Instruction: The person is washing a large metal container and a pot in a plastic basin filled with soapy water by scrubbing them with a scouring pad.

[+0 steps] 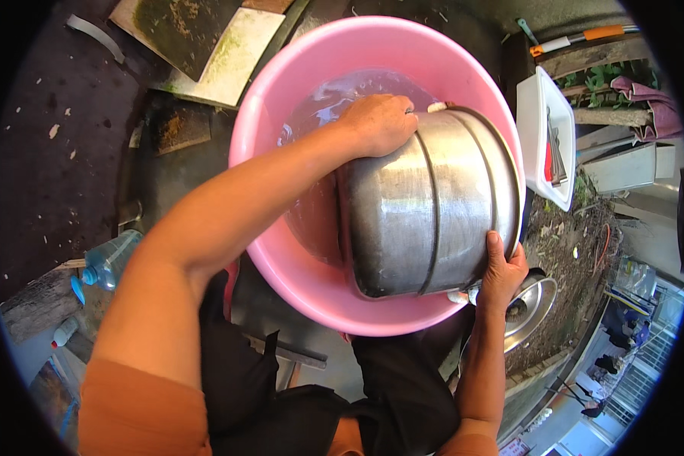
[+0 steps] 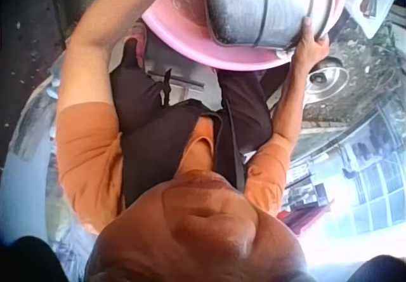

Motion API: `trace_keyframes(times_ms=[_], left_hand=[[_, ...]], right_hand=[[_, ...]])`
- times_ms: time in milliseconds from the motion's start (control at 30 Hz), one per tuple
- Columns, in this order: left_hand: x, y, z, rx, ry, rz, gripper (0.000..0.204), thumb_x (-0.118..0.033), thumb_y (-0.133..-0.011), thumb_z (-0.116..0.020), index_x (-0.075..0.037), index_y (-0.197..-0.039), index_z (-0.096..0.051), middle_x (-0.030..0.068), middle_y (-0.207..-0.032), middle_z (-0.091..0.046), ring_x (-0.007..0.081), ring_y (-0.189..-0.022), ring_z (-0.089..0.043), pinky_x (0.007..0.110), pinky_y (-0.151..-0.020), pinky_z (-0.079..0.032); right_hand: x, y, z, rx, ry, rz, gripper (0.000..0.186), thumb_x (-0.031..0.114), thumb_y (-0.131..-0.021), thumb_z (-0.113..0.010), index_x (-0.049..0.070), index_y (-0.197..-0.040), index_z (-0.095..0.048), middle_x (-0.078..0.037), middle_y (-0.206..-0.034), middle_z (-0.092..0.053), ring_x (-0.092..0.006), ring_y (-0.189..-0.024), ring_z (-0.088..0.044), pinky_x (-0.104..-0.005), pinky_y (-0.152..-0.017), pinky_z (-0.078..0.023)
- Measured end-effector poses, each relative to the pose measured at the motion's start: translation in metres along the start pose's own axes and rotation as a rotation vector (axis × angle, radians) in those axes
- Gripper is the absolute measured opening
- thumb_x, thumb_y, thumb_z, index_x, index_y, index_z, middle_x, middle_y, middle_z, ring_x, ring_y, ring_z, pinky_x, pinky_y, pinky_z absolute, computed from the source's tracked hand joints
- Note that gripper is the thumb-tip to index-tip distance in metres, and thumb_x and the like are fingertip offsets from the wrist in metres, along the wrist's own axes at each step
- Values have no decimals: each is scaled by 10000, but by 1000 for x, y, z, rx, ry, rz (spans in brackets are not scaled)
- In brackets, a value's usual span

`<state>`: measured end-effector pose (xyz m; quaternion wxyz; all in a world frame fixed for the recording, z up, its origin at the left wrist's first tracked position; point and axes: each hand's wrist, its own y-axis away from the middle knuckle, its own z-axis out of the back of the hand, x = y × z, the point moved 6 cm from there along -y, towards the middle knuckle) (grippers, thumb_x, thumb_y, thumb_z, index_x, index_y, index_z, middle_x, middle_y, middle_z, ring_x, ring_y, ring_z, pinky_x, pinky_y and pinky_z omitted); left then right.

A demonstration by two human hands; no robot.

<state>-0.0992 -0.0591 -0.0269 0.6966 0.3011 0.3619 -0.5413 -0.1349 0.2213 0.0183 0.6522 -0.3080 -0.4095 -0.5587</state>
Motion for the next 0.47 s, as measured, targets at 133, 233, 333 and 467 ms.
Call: trace_keyframes(times_ms=[133,233,333,467], left_hand=[[-51,53,-17,-238,-77,-470,313,-136,-747,-577,-14,-1036,-581,197,-1143,-556,339,-1058,-547,414,-927,-424],[-59,92,-21,-196,-23,-657,310,-101,-703,-604,-61,-1010,-603,170,-1169,-557,291,-1115,-531,407,-919,-425],[37,26,8,-257,170,-100,273,-186,-771,-524,-67,-999,-615,171,-1019,-614,293,-966,-583,384,-848,-450],[85,28,-1,-385,202,275,374,-325,-805,-464,-95,-1040,-643,242,-1180,-538,365,-1168,-467,403,-994,-351]], right_hand=[[-2,-16,2,4,32,-28,315,234,-786,-724,-30,-920,-616,-34,-810,-629,-86,-714,-546,-224,-677,-441],[-9,-17,6,5,6,-47,293,230,-798,-712,-24,-911,-618,-16,-802,-619,-75,-691,-526,-215,-650,-428],[-8,-21,-2,37,-9,-91,306,237,-804,-706,-27,-931,-619,-15,-809,-617,-72,-700,-518,-218,-661,-425],[-14,-26,7,-4,2,-71,354,271,-788,-719,-27,-951,-623,-27,-841,-629,-87,-742,-546,-223,-714,-433]])
